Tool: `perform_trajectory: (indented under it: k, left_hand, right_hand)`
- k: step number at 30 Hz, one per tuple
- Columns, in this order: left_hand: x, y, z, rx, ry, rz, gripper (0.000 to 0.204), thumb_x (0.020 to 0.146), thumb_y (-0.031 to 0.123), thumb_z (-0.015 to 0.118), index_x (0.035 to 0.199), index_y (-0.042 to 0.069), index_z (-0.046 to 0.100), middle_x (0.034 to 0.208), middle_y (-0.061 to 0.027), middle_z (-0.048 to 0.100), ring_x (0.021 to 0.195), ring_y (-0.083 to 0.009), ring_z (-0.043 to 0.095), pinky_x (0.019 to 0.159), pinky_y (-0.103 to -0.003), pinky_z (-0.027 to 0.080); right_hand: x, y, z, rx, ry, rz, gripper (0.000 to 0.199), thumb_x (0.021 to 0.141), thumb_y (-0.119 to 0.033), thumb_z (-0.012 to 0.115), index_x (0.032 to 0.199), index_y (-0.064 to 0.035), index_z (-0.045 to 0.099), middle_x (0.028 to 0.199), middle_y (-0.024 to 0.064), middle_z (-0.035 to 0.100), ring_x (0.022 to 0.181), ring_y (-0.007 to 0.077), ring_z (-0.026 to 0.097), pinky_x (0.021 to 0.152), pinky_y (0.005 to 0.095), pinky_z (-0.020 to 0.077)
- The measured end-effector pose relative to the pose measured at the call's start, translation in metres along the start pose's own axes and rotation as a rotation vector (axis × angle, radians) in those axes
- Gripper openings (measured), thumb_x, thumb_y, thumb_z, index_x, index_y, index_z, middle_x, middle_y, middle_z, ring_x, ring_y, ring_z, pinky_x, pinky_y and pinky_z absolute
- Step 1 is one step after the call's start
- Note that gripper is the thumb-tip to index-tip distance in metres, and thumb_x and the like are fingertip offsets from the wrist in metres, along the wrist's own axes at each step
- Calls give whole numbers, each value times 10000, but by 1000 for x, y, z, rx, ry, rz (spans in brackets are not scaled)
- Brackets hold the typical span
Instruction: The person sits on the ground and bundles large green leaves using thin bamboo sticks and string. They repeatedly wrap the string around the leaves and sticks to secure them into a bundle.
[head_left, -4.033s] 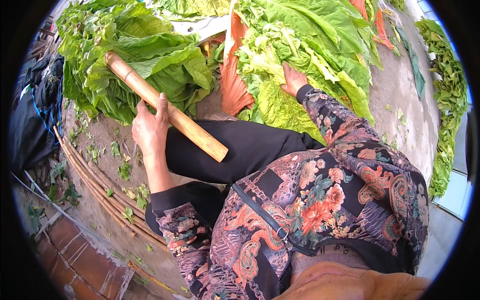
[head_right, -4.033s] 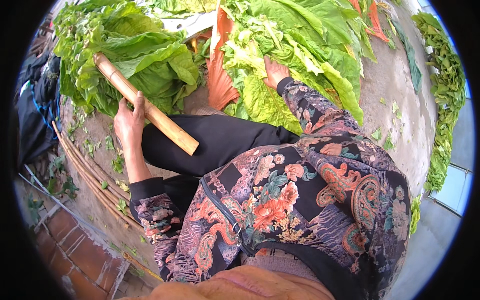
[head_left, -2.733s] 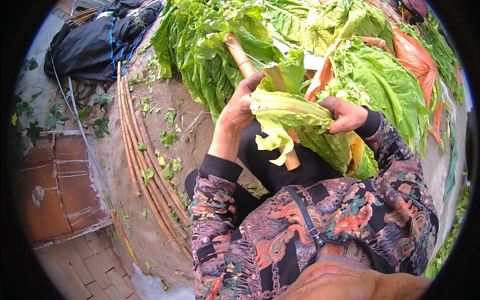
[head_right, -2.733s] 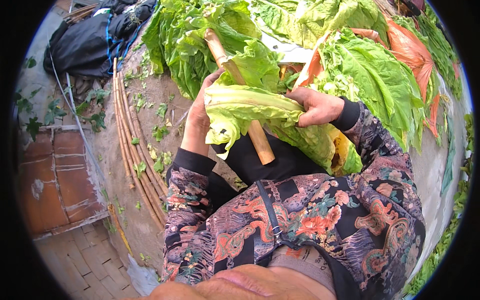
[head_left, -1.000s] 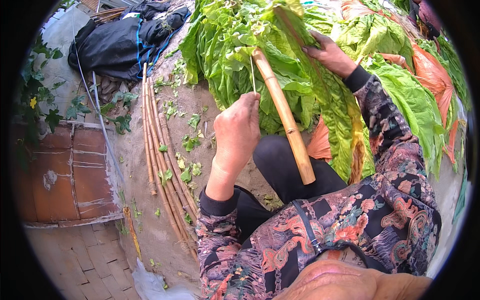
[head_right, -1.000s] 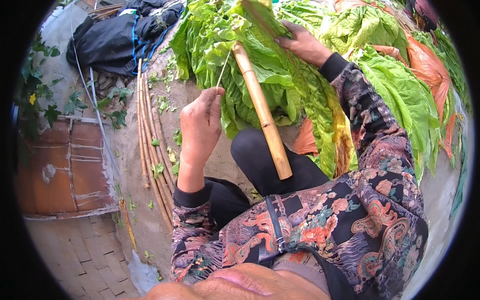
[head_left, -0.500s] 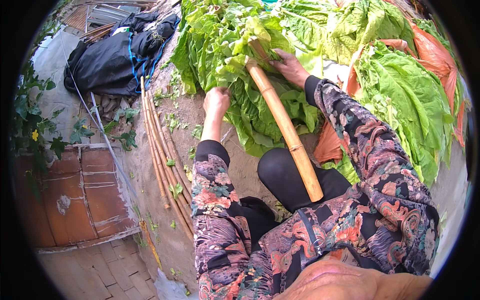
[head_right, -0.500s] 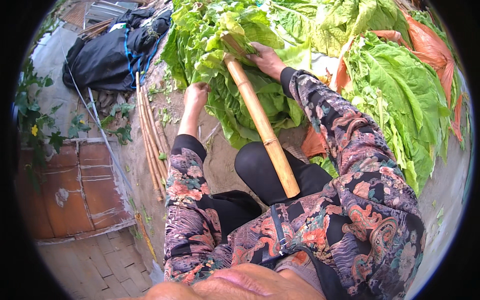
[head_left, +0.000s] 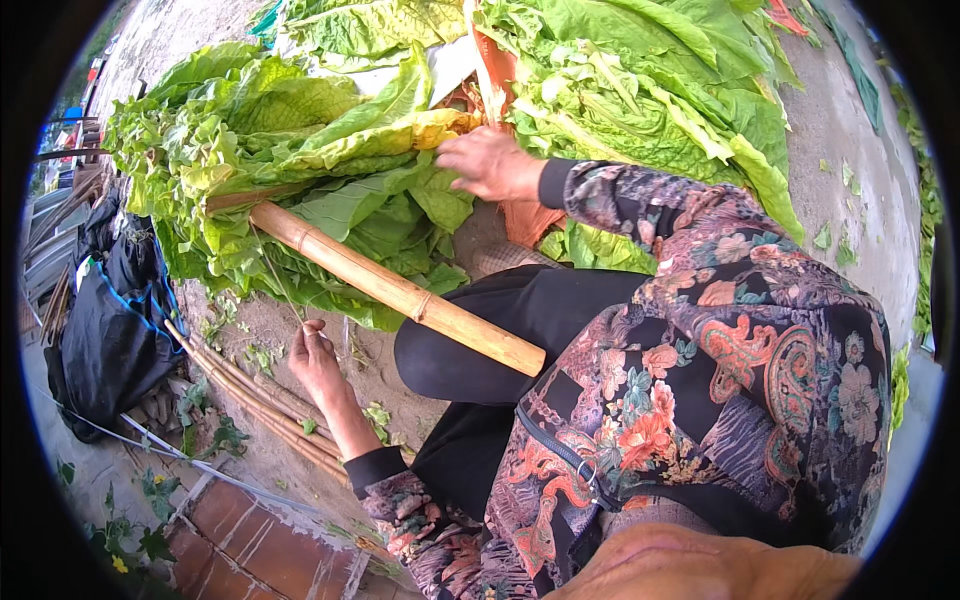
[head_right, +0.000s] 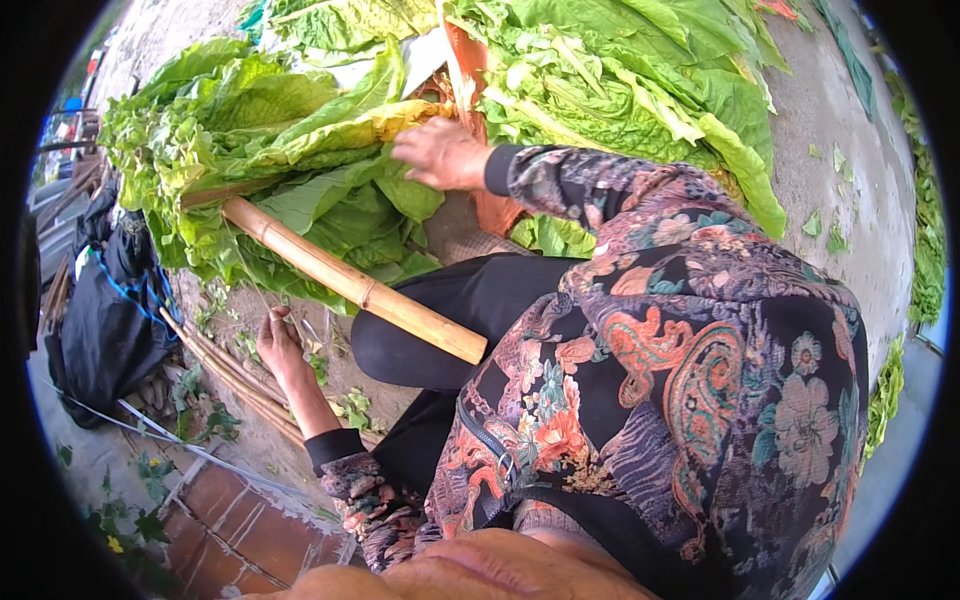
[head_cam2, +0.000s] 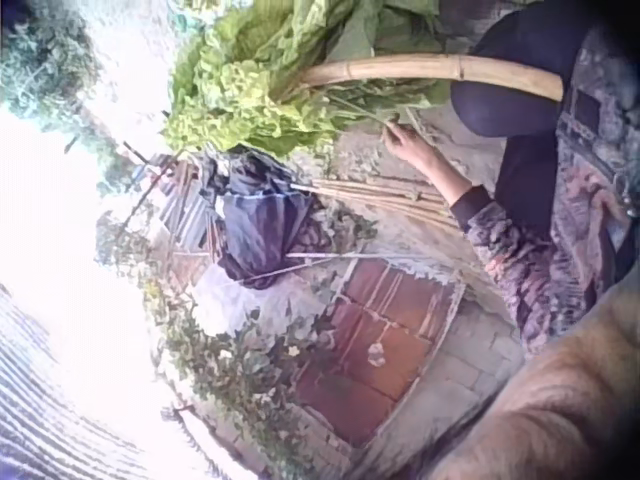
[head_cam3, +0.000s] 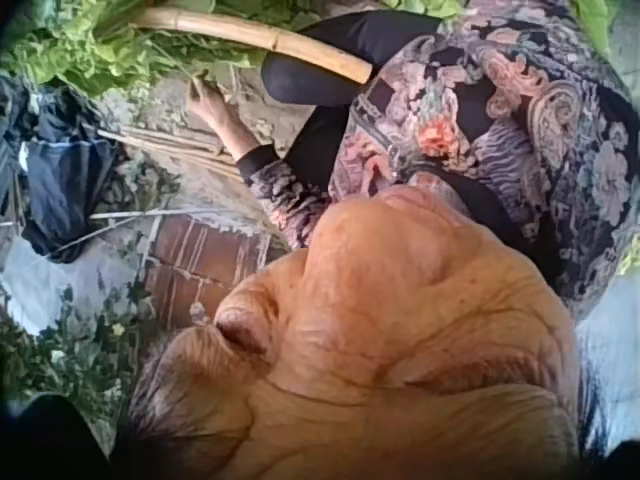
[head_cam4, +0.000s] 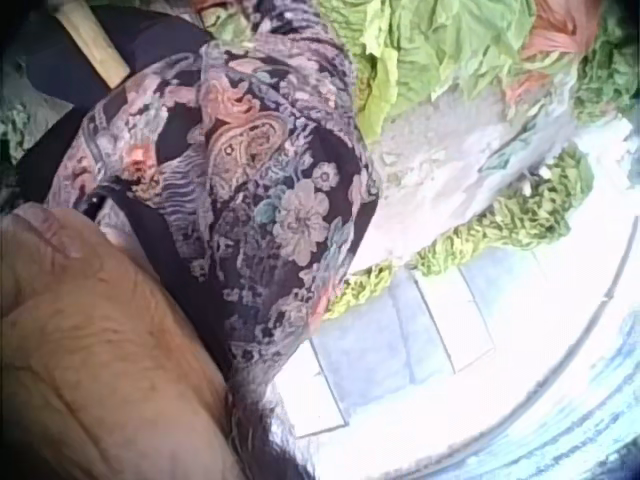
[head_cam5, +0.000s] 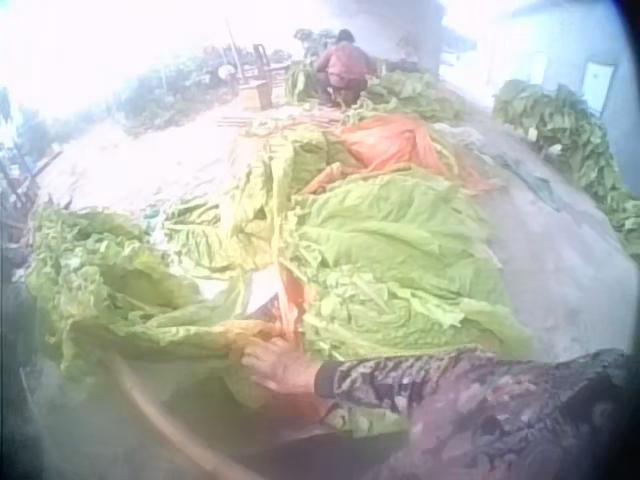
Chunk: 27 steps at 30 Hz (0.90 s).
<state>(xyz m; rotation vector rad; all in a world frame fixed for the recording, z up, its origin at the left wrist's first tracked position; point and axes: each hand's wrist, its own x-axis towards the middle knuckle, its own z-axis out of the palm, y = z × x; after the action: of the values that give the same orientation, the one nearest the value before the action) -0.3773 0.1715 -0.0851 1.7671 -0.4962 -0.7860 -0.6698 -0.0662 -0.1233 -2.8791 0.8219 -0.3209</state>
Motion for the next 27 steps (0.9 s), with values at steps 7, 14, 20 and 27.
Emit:
perform_trajectory:
  k: [7, 14, 20, 27]
  left_hand:
    - [-43, 45, 54, -109, -93, 260, 203, 956, 176, 506, 976, 18, 630, 587, 72, 409, 493, -1, 295, 440, -172, 197]
    - [-42, 33, 84, -145, -64, 232, 203, 962, 148, 494, 998, -4, 624, 623, 59, 439, 537, -7, 332, 469, -179, 234]
    - [-39, 27, 70, -181, -105, 235, 209, 959, 147, 501, 1005, -17, 622, 665, 39, 490, 541, -18, 354, 473, -177, 267]
    - [-40, 38, 68, -202, -78, 266, 201, 952, 138, 510, 1010, -18, 621, 612, 56, 436, 534, -14, 345, 470, -181, 253]
  right_hand:
    - [-126, 92, -21, -349, -298, 516, 434, 688, -398, 736, 896, -48, 585, 882, 103, 533, 849, 264, 550, 737, 394, 422]
    - [-160, 103, 8, -298, -57, 494, 348, 682, -198, 692, 970, -62, 549, 911, 90, 557, 947, 265, 527, 805, 420, 391]
    - [-145, 120, -50, -174, -30, 690, 372, 764, -281, 665, 925, -7, 472, 799, 176, 585, 729, 331, 598, 656, 440, 475]
    - [-151, 84, -4, -306, -170, 471, 292, 771, -188, 641, 986, -31, 520, 906, 179, 558, 759, 351, 621, 676, 439, 502]
